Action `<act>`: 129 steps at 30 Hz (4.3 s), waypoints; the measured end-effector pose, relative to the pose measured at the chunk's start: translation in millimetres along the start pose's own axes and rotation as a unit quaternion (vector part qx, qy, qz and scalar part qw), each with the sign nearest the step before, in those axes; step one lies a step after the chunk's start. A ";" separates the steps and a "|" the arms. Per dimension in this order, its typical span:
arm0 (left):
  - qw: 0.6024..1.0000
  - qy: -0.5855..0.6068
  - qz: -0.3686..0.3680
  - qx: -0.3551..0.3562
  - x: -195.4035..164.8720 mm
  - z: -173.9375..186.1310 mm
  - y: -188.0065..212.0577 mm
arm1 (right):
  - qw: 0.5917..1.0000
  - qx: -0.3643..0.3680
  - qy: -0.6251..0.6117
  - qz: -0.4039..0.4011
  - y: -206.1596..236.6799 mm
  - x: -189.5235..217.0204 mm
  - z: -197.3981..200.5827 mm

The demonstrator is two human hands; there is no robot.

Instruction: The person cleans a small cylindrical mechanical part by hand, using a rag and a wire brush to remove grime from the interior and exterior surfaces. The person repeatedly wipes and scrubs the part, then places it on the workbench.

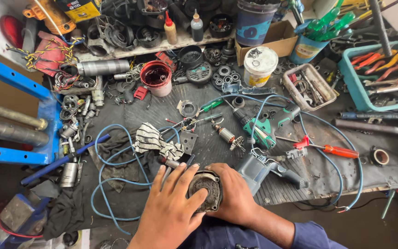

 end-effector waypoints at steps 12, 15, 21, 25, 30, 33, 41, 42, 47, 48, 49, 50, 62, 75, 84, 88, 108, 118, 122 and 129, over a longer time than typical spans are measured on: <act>0.999 -0.029 0.028 -0.015 -2.2 -3.2 -3.8 | 0.999 0.014 -0.010 0.029 -4.6 -12.1 3.3; 1.000 0.009 0.020 -0.009 3.3 -7.8 -0.3 | 0.998 0.009 -0.013 0.053 -6.4 -13.5 2.7; 0.952 0.240 0.167 -0.091 79.4 -34.2 9.2 | 0.995 0.028 -0.068 0.070 -0.5 -31.1 0.6; 0.939 0.076 0.315 -0.113 143.5 -70.1 12.2 | 0.986 0.042 -0.149 0.065 5.4 -43.2 -6.2; 0.931 -0.009 0.343 -0.124 166.8 -91.8 22.8 | 0.972 0.061 -0.224 -0.022 8.2 -50.8 -16.5; 0.938 -0.074 0.278 -0.191 163.1 -85.5 24.8 | 0.966 0.066 -0.240 -0.066 6.6 -51.1 -21.3; 0.930 0.029 0.298 -0.213 166.2 -68.1 32.7 | 0.970 0.069 -0.230 -0.024 2.8 -52.7 -25.1; 0.924 0.038 0.305 -0.227 165.3 -66.5 34.4 | 0.970 0.069 -0.231 -0.021 3.1 -53.9 -25.6; 0.855 0.188 0.358 -0.325 163.4 -62.8 46.5 | 0.975 0.060 -0.212 0.005 5.1 -57.1 -27.0; 0.830 0.230 0.366 -0.352 163.3 -61.9 50.4 | 0.976 0.061 -0.208 0.004 5.8 -57.7 -27.1; 0.812 0.219 0.384 -0.382 163.0 -59.3 54.9 | 0.977 0.062 -0.203 0.002 6.0 -58.8 -27.1; 0.792 0.208 0.401 -0.410 163.6 -54.7 60.5 | 0.977 0.058 -0.204 -0.003 6.6 -59.5 -27.4; 0.817 0.325 0.419 -0.227 147.1 -42.5 27.5 | 0.974 0.013 -0.224 -0.017 11.7 -65.1 -32.4; 0.990 0.063 -0.013 -0.128 40.0 -23.1 9.7 | 0.982 0.022 -0.187 -0.033 7.4 -69.2 -33.4; 0.985 -0.033 -0.045 -0.162 35.9 -42.3 17.0 | 0.991 0.020 -0.135 0.000 4.2 -64.0 -26.0; 0.981 -0.046 -0.061 -0.176 38.3 -49.7 23.1 | 0.993 0.016 -0.121 0.001 2.4 -61.2 -25.8; 0.980 -0.034 0.007 -0.198 45.6 -46.0 29.7 | 0.994 0.024 -0.097 0.033 -6.1 -52.0 -24.5; 0.951 -0.066 -0.007 -0.301 60.8 -55.3 33.1 | 0.990 0.025 -0.139 -0.011 -1.3 -58.5 -27.7; 0.962 -0.067 -0.017 -0.265 60.0 -59.1 34.5 | 0.990 0.022 -0.139 -0.005 -0.7 -59.0 -27.1; 0.970 -0.013 -0.018 -0.241 103.2 -64.5 39.9 | 0.983 0.030 -0.176 -0.035 0.2 -58.1 -28.4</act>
Point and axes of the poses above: each hand's wrist, its own y-axis away from the middle knuckle, its own z-axis out of the back of the hand, x = y × z, the point moved 4 cm from there along -y, towards the middle knuckle, and after that the axes turned 11 degrees about z, right-handed, at the moved point
